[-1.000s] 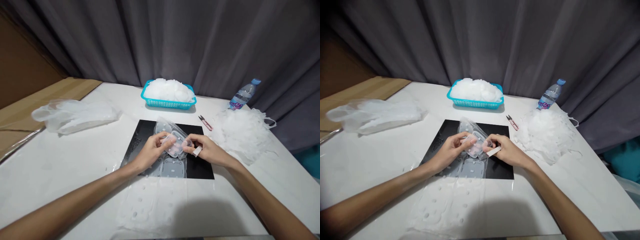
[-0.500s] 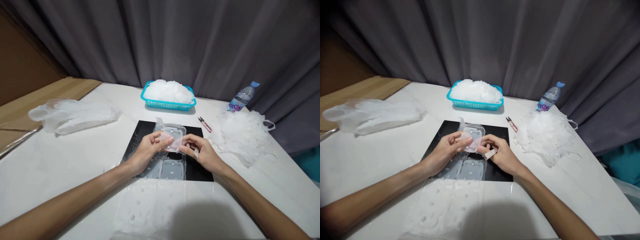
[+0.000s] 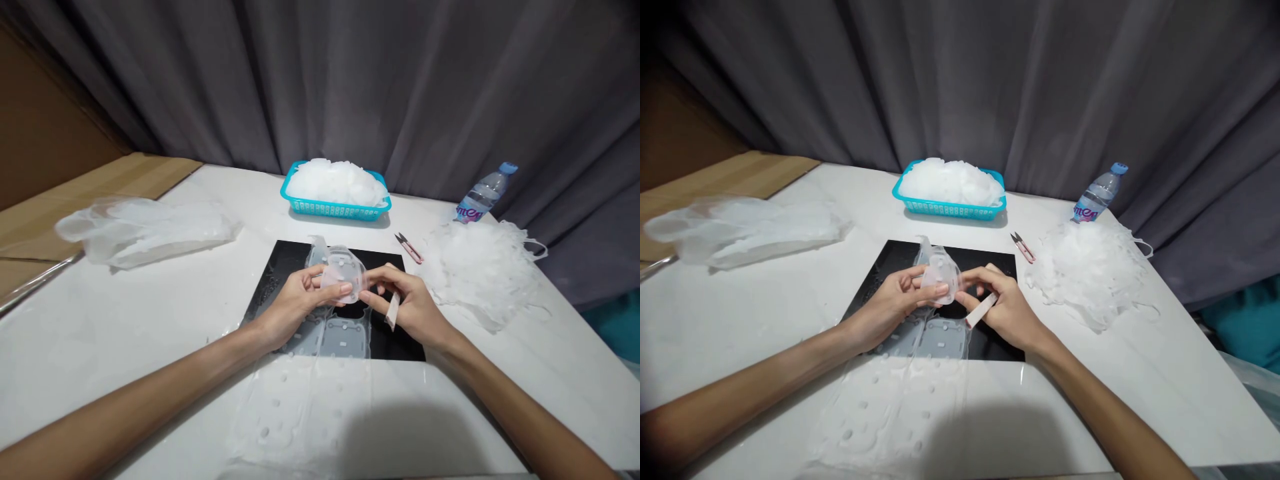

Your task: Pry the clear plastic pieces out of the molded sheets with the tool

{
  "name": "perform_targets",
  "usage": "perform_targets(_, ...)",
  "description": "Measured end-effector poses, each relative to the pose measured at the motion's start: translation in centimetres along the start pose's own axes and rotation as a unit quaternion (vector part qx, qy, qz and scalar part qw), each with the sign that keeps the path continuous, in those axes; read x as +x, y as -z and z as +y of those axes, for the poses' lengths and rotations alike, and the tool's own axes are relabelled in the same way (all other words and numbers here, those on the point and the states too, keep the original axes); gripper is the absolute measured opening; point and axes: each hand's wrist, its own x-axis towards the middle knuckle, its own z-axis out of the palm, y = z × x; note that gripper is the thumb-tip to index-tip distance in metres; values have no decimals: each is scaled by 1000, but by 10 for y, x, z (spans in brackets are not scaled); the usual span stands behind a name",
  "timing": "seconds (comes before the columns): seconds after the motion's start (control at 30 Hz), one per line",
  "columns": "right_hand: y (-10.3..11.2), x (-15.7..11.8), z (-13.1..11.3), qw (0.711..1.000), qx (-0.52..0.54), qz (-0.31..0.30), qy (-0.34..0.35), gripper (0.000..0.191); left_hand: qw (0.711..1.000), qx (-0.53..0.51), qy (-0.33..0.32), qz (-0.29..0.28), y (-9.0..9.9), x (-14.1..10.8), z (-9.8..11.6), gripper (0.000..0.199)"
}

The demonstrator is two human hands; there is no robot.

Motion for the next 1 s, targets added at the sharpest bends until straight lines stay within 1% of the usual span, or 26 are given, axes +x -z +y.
perform_targets(0.07, -2, 0, 0, 1000, -9, 15, 5, 16, 1000, -19, 8, -8, -1, -1, 2, 38)
perform_targets(0.13, -5, -2, -1, 999, -19, 31, 15, 15, 998, -40, 28, -28, -1, -2, 2, 36)
perform_targets(0.23, -12, -5, -2, 997, -44, 55, 41, 16, 997, -43, 44, -43, -2, -2, 0, 33)
perform_targets(0.37, -20, -4, 3, 988, -86, 96, 81, 11, 998, -37, 36, -29, -3, 1, -6, 33)
perform_targets(0.43, -22, 0, 9, 985, -110, 100, 88, 8, 998, -46, 42, -10, -4, 4, -7, 33)
perform_targets(0.5, -23, 5, 13, 984, -123, 95, 83, 9, 997, -54, 50, 14, -4, 6, -7, 34)
perform_targets(0.57, -22, 8, 15, 988, -110, 76, 75, 11, 997, -51, 48, 23, -4, 7, -7, 34)
perform_targets(0.63, -19, 9, 14, 994, -75, 46, 59, 12, 999, -33, 31, 7, -3, 6, -7, 30)
perform_targets(0.73, -12, 8, 11, 1000, -12, 11, 14, 15, 1000, 3, -7, -12, -1, 4, -8, 27)
perform_targets(0.87, -6, 6, 10, 998, 44, -11, -38, 27, 1000, 12, -20, 1, -1, 4, -11, 28)
perform_targets(1.0, -6, 6, 12, 997, 51, -22, -50, 31, 1000, 12, -26, 9, -1, 5, -13, 28)
